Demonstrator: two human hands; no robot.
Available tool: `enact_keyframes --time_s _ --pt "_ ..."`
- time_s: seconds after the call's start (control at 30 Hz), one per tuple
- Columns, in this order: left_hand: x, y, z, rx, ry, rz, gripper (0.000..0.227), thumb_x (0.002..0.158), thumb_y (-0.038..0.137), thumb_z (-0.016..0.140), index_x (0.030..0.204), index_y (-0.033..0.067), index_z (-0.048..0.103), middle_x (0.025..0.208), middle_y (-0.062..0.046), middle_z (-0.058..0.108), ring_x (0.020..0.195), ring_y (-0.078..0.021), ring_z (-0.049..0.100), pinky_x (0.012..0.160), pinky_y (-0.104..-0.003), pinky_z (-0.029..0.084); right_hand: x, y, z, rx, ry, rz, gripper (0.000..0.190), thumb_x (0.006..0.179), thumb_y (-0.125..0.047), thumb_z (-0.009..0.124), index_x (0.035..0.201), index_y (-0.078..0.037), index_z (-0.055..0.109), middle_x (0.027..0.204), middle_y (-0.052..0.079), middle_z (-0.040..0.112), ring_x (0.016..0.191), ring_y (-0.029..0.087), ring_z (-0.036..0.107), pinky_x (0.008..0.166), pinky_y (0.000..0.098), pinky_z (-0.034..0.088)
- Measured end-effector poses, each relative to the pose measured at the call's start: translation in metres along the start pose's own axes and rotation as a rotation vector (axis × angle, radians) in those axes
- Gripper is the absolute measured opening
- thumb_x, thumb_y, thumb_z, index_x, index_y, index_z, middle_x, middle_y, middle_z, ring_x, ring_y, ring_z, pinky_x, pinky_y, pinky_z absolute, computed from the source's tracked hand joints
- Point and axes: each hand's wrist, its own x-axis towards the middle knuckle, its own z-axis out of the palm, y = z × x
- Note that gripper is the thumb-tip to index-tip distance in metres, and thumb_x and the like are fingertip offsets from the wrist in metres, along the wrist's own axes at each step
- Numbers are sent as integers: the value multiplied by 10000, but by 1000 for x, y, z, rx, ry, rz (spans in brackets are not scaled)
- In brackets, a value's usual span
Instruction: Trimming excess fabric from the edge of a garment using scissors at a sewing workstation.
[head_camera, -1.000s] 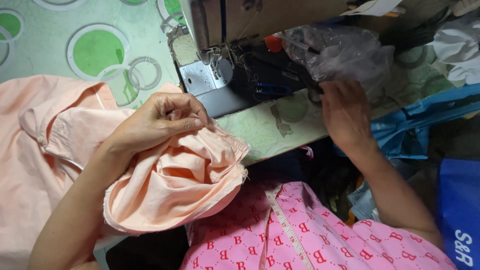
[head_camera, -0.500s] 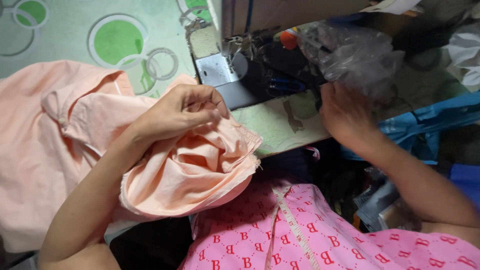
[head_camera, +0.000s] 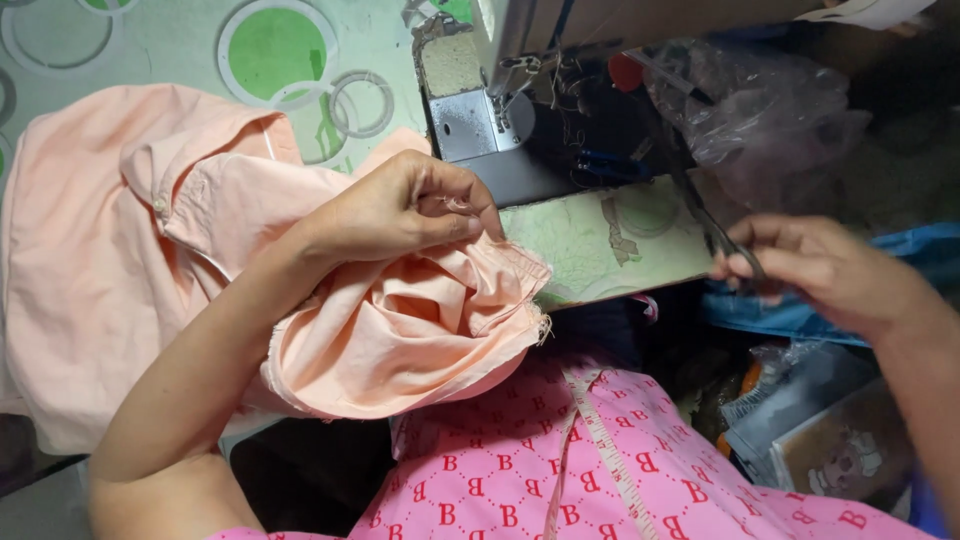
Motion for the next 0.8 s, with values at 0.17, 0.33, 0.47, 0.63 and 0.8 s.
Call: enact_keyframes --time_s 0.17,0.33,0.47,0.63,0.8 --pt "6 3 13 -31 150 -48 145 831 132 850 844 71 720 791 -13 763 736 -50 698 719 -162 556 -29 28 30 207 -153 -127 242 890 -72 663 1095 56 678 1088 296 808 827 308 772 570 349 585" --pt "5 3 14 -43 151 24 247 844 57 866 976 93 661 828 12 685 669 -20 650 589 -138 515 -31 58 63 341 -146 -78 327 925 -69 630 1224 61 620 877 264 757 675 251 675 528 306 502" --pt "4 6 15 -109 135 5 286 859 62 843 1059 102 641 736 5 702 624 -21 628 554 -143 504 -37 65 79 195 -182 -65 222 893 -245 719 981 -53 650 717 91 645 620 157 601 500 273 475" --pt "4 5 16 -141 137 14 268 880 94 820 1085 97 647 742 8 695 649 -22 655 588 -143 527 -47 53 85 144 -272 -81 397 799 -398 752 941 -38 667 761 48 547 628 138 490 542 281 392" --pt "7 -2 14 -110 137 43 285 892 88 817 1112 106 635 686 46 631 616 -1 565 577 -141 482 -39 63 81 13 -401 -164 462 780 -512 780 810 -71 648 778 26 563 693 135 489 609 293 386"
